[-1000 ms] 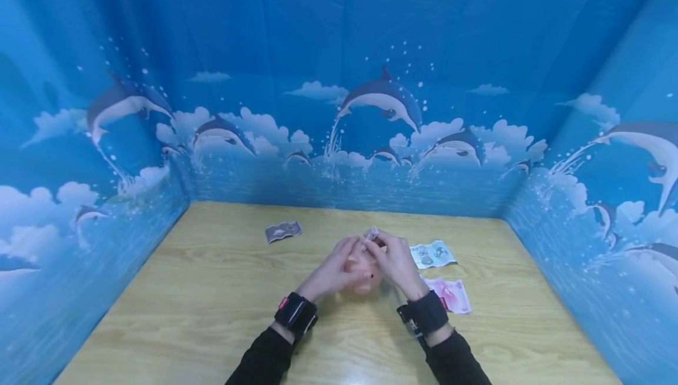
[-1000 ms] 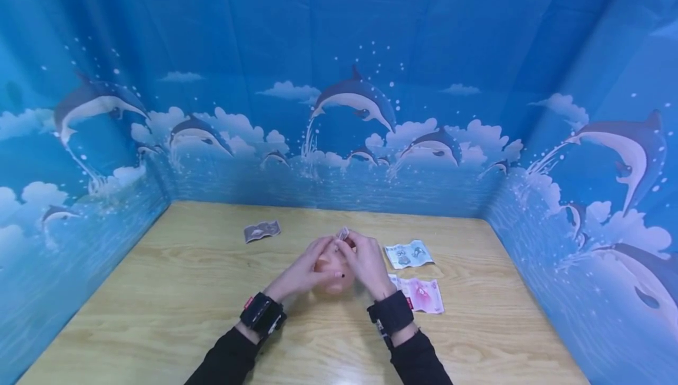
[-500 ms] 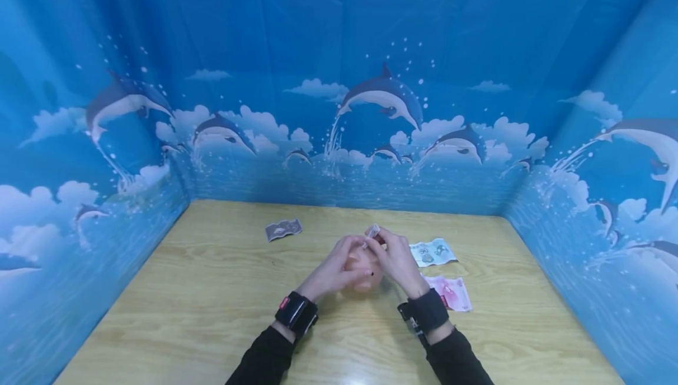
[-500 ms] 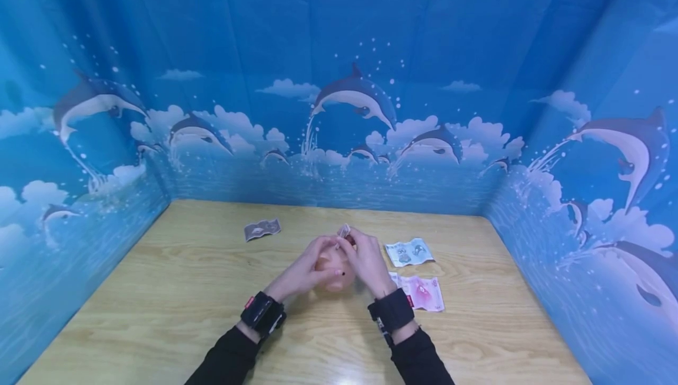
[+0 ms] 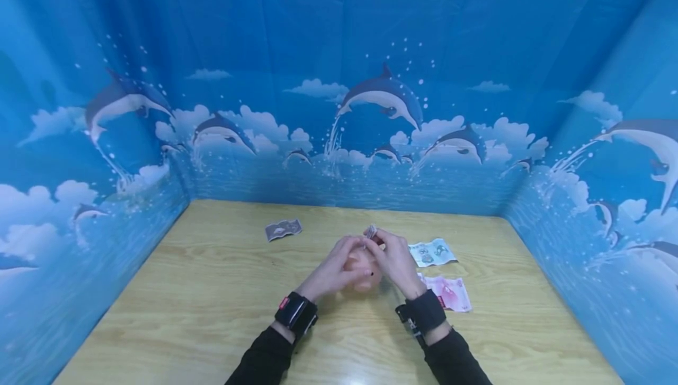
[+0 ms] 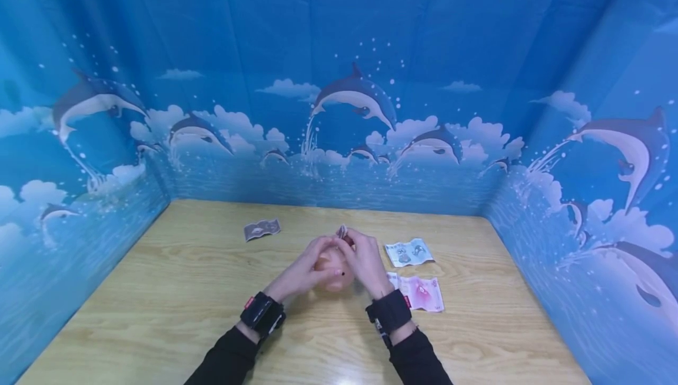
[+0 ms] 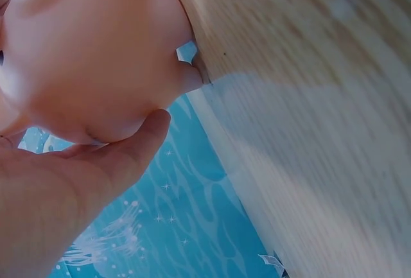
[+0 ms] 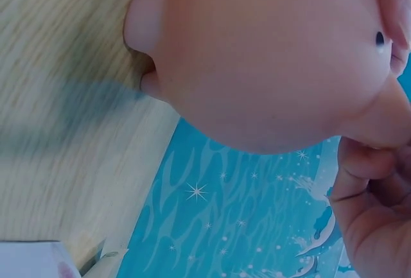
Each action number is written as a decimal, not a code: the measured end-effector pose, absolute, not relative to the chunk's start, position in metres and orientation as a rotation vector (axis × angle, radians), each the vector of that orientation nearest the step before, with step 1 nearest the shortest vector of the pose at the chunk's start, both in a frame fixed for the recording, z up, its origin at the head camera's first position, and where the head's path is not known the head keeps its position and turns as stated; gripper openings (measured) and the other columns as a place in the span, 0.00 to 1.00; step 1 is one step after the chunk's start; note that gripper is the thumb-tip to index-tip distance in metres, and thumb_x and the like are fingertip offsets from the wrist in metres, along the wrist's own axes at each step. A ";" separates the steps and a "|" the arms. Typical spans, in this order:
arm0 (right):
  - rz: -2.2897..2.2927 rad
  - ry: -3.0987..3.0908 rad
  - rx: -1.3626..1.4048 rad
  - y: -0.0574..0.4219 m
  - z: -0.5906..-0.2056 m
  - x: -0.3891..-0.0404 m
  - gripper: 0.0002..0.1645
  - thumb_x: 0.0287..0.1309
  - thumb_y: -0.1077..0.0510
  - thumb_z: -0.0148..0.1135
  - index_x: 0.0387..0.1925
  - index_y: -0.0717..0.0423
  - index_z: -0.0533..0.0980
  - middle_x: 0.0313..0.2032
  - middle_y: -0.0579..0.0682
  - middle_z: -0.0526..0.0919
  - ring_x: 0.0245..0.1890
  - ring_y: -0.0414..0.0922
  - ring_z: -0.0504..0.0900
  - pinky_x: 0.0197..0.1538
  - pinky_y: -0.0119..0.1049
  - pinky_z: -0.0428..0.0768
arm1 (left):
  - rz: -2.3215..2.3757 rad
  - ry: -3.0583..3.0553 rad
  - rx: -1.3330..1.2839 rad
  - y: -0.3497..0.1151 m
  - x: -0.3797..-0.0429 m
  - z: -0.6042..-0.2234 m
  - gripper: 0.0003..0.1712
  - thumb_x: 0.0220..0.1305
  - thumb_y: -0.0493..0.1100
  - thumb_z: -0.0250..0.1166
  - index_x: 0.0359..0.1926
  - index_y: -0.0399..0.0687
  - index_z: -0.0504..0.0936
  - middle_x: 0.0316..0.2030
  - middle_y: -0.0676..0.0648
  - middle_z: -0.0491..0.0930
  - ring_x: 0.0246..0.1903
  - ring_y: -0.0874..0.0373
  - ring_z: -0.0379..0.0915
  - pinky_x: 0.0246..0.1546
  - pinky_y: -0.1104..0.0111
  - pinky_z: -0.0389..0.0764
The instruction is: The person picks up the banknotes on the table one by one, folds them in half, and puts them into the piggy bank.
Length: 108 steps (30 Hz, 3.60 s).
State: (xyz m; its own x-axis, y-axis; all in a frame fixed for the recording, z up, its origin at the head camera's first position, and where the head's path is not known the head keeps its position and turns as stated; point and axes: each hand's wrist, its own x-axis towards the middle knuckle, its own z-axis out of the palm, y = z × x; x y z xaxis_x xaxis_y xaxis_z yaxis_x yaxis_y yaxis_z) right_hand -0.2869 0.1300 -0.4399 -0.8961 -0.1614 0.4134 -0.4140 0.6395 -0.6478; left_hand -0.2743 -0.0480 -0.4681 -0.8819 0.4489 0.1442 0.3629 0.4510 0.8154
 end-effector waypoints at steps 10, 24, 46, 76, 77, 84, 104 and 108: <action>1.090 -2.545 0.478 0.129 -0.442 -0.287 0.07 0.62 0.51 0.65 0.37 0.48 0.83 0.30 0.44 0.86 0.32 0.39 0.82 0.32 0.30 0.81 | 1.435 2.608 0.673 -0.046 -0.272 -0.468 0.45 0.60 0.62 0.67 0.73 0.59 0.57 0.73 0.50 0.57 0.69 0.49 0.60 0.68 0.46 0.66; 1.117 -2.539 0.516 0.124 -0.444 -0.292 0.04 0.60 0.55 0.67 0.34 0.51 0.83 0.28 0.45 0.83 0.29 0.39 0.78 0.30 0.27 0.78 | 1.478 2.597 0.518 -0.047 -0.278 -0.467 0.56 0.53 0.62 0.72 0.76 0.54 0.53 0.76 0.42 0.52 0.70 0.41 0.58 0.66 0.39 0.64; 1.258 -2.553 0.353 0.123 -0.441 -0.290 0.25 0.71 0.40 0.49 0.49 0.52 0.83 0.47 0.53 0.87 0.49 0.51 0.84 0.54 0.49 0.81 | 1.479 2.610 0.481 -0.043 -0.281 -0.475 0.60 0.52 0.65 0.71 0.77 0.54 0.49 0.76 0.39 0.48 0.72 0.40 0.53 0.68 0.38 0.59; 1.382 -2.502 0.377 0.119 -0.437 -0.286 0.14 0.67 0.50 0.60 0.46 0.52 0.84 0.40 0.49 0.87 0.41 0.44 0.82 0.41 0.37 0.83 | 1.511 2.565 0.481 -0.043 -0.280 -0.477 0.59 0.54 0.63 0.71 0.78 0.54 0.47 0.77 0.42 0.47 0.73 0.41 0.51 0.68 0.36 0.56; 1.379 -2.501 0.378 0.120 -0.437 -0.286 0.14 0.66 0.50 0.60 0.46 0.53 0.84 0.40 0.49 0.87 0.41 0.44 0.82 0.42 0.37 0.83 | 1.513 2.567 0.484 -0.043 -0.280 -0.477 0.59 0.54 0.63 0.71 0.78 0.54 0.47 0.77 0.42 0.47 0.73 0.40 0.51 0.68 0.36 0.56; 1.380 -2.509 0.380 0.121 -0.438 -0.288 0.15 0.66 0.50 0.60 0.47 0.53 0.84 0.40 0.49 0.87 0.40 0.44 0.82 0.43 0.37 0.83 | 1.501 2.581 0.509 -0.043 -0.280 -0.476 0.59 0.55 0.62 0.70 0.78 0.53 0.48 0.76 0.41 0.47 0.72 0.40 0.52 0.68 0.37 0.58; 1.338 -2.655 0.578 0.138 -0.428 -0.286 0.14 0.64 0.53 0.63 0.49 0.52 0.83 0.49 0.51 0.86 0.48 0.48 0.84 0.48 0.40 0.84 | 1.533 2.540 0.462 -0.043 -0.278 -0.475 0.59 0.54 0.63 0.71 0.78 0.57 0.47 0.77 0.42 0.44 0.73 0.40 0.49 0.67 0.33 0.55; 1.337 -2.651 0.598 0.139 -0.428 -0.287 0.13 0.63 0.54 0.64 0.48 0.51 0.84 0.48 0.51 0.86 0.47 0.48 0.84 0.47 0.39 0.84 | 1.527 2.538 0.442 -0.043 -0.278 -0.474 0.60 0.53 0.64 0.71 0.78 0.59 0.47 0.78 0.44 0.44 0.74 0.40 0.48 0.66 0.33 0.56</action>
State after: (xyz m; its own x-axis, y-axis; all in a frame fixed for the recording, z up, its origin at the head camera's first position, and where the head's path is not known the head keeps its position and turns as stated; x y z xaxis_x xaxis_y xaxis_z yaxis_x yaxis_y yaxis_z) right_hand -0.2870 0.1389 -0.4283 -0.9159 -0.2946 0.2725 -0.3943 0.5335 -0.7483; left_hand -0.2780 -0.0427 -0.4744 -0.9459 0.3236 0.0257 0.1742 0.4392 0.8814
